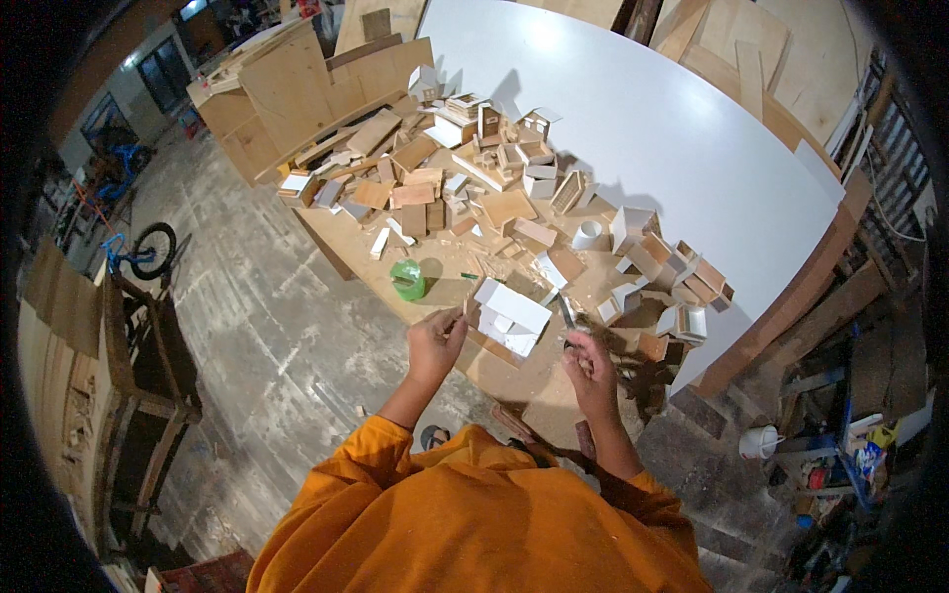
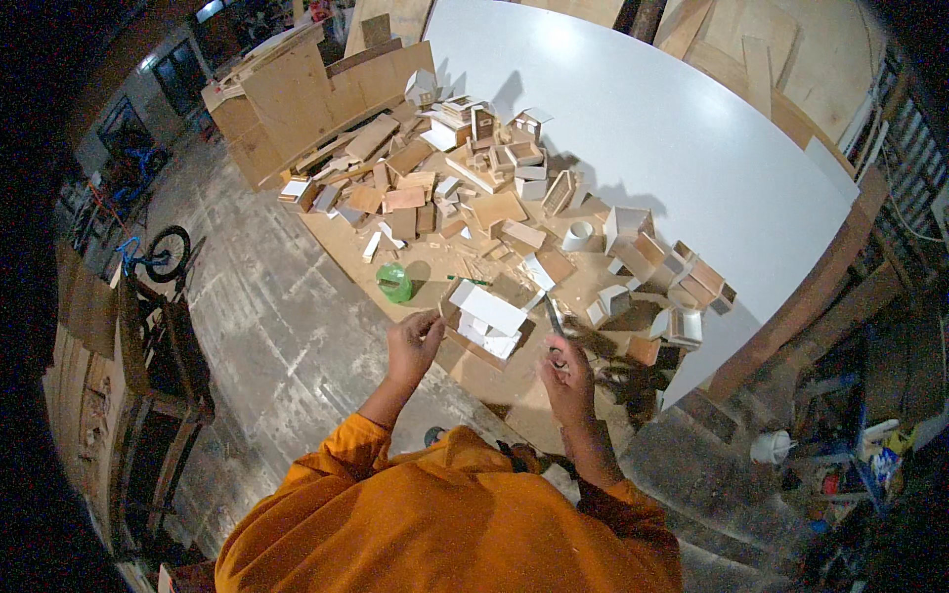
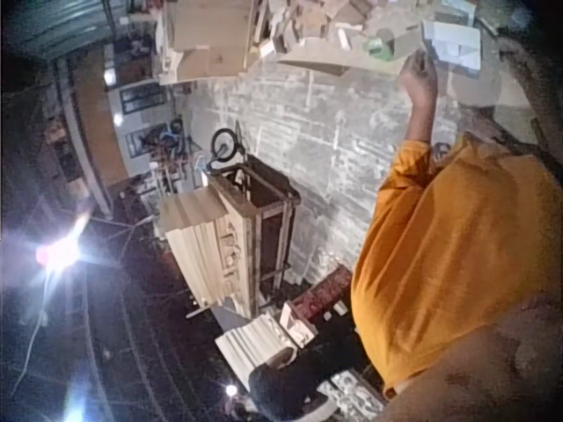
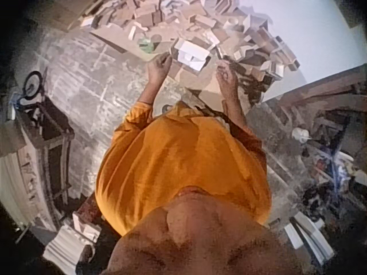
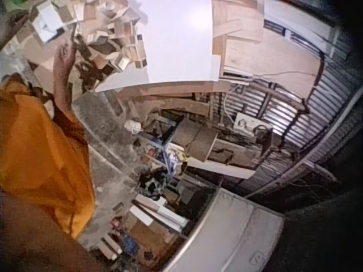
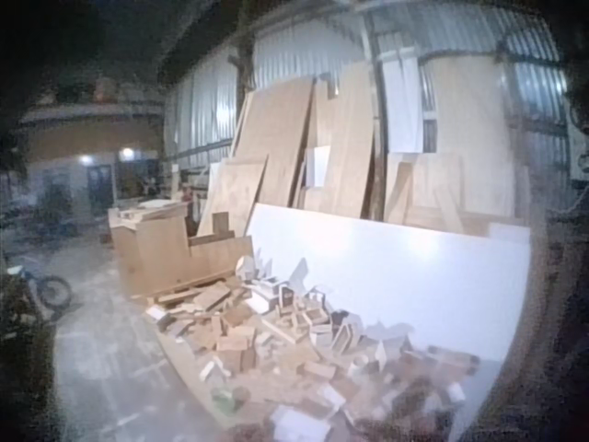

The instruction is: The person constructs small wooden models using wood pieces. They sand the edges of a piece with a sanding block, test the fit of several pieces together, and use scissors to cut small components.

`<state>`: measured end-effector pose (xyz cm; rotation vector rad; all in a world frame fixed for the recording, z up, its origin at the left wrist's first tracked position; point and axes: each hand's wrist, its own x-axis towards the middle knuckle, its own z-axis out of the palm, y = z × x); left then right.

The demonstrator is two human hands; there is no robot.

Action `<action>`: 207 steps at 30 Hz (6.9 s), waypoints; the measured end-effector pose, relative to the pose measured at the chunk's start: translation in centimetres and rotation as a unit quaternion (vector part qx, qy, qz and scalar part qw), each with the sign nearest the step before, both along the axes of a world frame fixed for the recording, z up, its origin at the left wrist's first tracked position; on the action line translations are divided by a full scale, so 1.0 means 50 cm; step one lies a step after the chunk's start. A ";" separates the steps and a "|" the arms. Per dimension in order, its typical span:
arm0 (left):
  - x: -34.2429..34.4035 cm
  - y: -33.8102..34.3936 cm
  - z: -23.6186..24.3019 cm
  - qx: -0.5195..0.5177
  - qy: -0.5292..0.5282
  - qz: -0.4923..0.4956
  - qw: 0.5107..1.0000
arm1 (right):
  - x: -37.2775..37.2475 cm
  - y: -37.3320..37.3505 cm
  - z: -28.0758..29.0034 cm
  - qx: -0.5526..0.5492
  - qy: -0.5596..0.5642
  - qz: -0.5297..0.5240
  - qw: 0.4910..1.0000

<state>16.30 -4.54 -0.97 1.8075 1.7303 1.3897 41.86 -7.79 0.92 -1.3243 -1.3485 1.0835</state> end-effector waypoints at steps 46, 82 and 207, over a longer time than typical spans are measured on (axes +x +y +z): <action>0.004 0.014 -0.009 -0.017 -0.018 -0.007 1.000 | -0.110 0.136 0.075 0.155 -0.246 0.123 0.949; -0.002 0.006 0.008 0.013 0.082 -0.010 0.996 | -0.110 0.136 0.057 0.194 -0.271 0.110 0.936; -0.478 0.492 -0.119 0.004 -0.063 -0.038 0.997 | -0.637 0.497 0.016 -0.025 -0.511 0.030 0.859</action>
